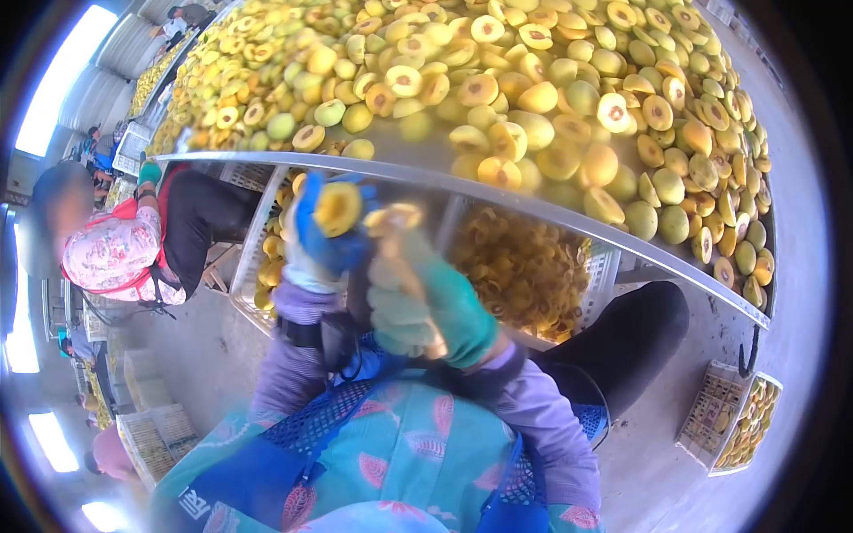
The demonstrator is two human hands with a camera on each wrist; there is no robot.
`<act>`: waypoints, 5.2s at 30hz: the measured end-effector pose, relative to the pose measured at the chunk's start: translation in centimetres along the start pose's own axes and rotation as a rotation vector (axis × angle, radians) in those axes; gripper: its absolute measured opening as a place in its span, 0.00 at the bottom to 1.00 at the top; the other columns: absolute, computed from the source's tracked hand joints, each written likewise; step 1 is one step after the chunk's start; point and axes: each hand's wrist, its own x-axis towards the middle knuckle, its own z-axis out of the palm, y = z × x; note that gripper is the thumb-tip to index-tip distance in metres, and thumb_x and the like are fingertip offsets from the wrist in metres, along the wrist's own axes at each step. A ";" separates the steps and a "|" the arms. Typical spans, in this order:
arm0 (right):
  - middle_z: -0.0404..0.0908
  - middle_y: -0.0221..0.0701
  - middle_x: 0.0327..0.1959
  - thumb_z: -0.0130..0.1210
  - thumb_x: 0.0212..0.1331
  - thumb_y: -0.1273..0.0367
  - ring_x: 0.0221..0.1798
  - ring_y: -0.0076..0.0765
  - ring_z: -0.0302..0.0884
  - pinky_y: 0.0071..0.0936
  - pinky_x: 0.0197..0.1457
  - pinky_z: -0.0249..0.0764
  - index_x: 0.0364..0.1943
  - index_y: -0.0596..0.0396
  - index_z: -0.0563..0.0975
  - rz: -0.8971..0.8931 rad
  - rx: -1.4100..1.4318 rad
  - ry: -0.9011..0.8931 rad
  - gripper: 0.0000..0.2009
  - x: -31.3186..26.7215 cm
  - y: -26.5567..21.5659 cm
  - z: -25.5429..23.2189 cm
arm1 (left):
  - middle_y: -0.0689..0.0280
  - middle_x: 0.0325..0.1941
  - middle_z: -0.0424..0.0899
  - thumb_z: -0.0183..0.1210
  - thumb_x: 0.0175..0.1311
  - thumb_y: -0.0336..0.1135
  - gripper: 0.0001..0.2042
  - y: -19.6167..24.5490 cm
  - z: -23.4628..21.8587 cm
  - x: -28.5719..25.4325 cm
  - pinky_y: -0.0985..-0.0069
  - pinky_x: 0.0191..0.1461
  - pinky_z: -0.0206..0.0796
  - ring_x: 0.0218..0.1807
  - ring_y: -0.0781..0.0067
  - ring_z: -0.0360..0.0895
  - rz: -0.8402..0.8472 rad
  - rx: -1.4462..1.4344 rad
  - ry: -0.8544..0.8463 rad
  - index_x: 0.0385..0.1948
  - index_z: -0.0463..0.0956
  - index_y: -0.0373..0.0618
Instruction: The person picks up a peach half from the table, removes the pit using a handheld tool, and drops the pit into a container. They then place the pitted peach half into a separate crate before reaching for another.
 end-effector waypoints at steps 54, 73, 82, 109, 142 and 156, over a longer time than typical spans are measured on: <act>0.59 0.18 0.12 0.37 0.67 0.45 0.10 0.19 0.53 0.20 0.13 0.51 0.30 0.45 0.68 -0.125 -0.401 0.345 0.21 1.9 -2.9 -1.0 | 0.60 0.27 0.80 0.57 0.54 0.28 0.02 1.5 6.2 5.0 0.71 0.31 0.70 0.28 0.64 0.77 0.213 -0.391 -0.120 0.27 0.73 0.43; 0.66 0.21 0.15 0.45 0.65 0.48 0.13 0.20 0.61 0.19 0.15 0.60 0.34 0.45 0.71 -0.338 -0.630 0.728 0.17 -1.0 -5.4 -4.8 | 0.50 0.53 0.77 0.61 0.49 0.54 0.37 -10.7 5.9 17.4 0.65 0.59 0.65 0.56 0.52 0.73 -0.445 0.755 -0.776 0.60 0.63 0.41; 0.69 0.22 0.19 0.51 0.64 0.62 0.20 0.18 0.68 0.18 0.19 0.63 0.38 0.51 0.74 -0.464 -0.819 0.619 0.09 -0.2 -5.8 -1.0 | 0.62 0.41 0.80 0.57 0.59 0.40 0.21 -9.5 1.3 12.9 0.76 0.32 0.73 0.31 0.71 0.78 -0.779 -0.772 -0.461 0.53 0.71 0.40; 0.59 0.16 0.12 0.31 0.68 0.44 0.09 0.18 0.52 0.21 0.18 0.54 0.31 0.45 0.69 0.034 -0.085 0.195 0.24 1.1 -1.1 -0.2 | 0.54 0.39 0.81 0.55 0.53 0.30 0.15 -2.4 3.7 0.4 0.65 0.43 0.70 0.40 0.53 0.78 -0.010 -0.057 -0.105 0.44 0.75 0.40; 0.66 0.23 0.16 0.46 0.62 0.43 0.15 0.23 0.62 0.19 0.16 0.58 0.33 0.46 0.71 -0.216 -0.705 0.817 0.21 2.4 -3.7 -0.1 | 0.55 0.42 0.81 0.61 0.46 0.40 0.20 -15.9 0.0 17.8 0.63 0.50 0.68 0.48 0.53 0.76 -0.262 0.686 -0.610 0.45 0.76 0.50; 0.66 0.26 0.14 0.53 0.62 0.65 0.13 0.35 0.65 0.28 0.16 0.62 0.34 0.51 0.72 -1.196 -2.047 0.741 0.06 5.6 -7.7 -3.9 | 0.52 0.46 0.78 0.57 0.51 0.24 0.15 -1.7 5.2 5.1 0.67 0.50 0.70 0.47 0.54 0.76 0.485 -0.310 -0.024 0.43 0.74 0.43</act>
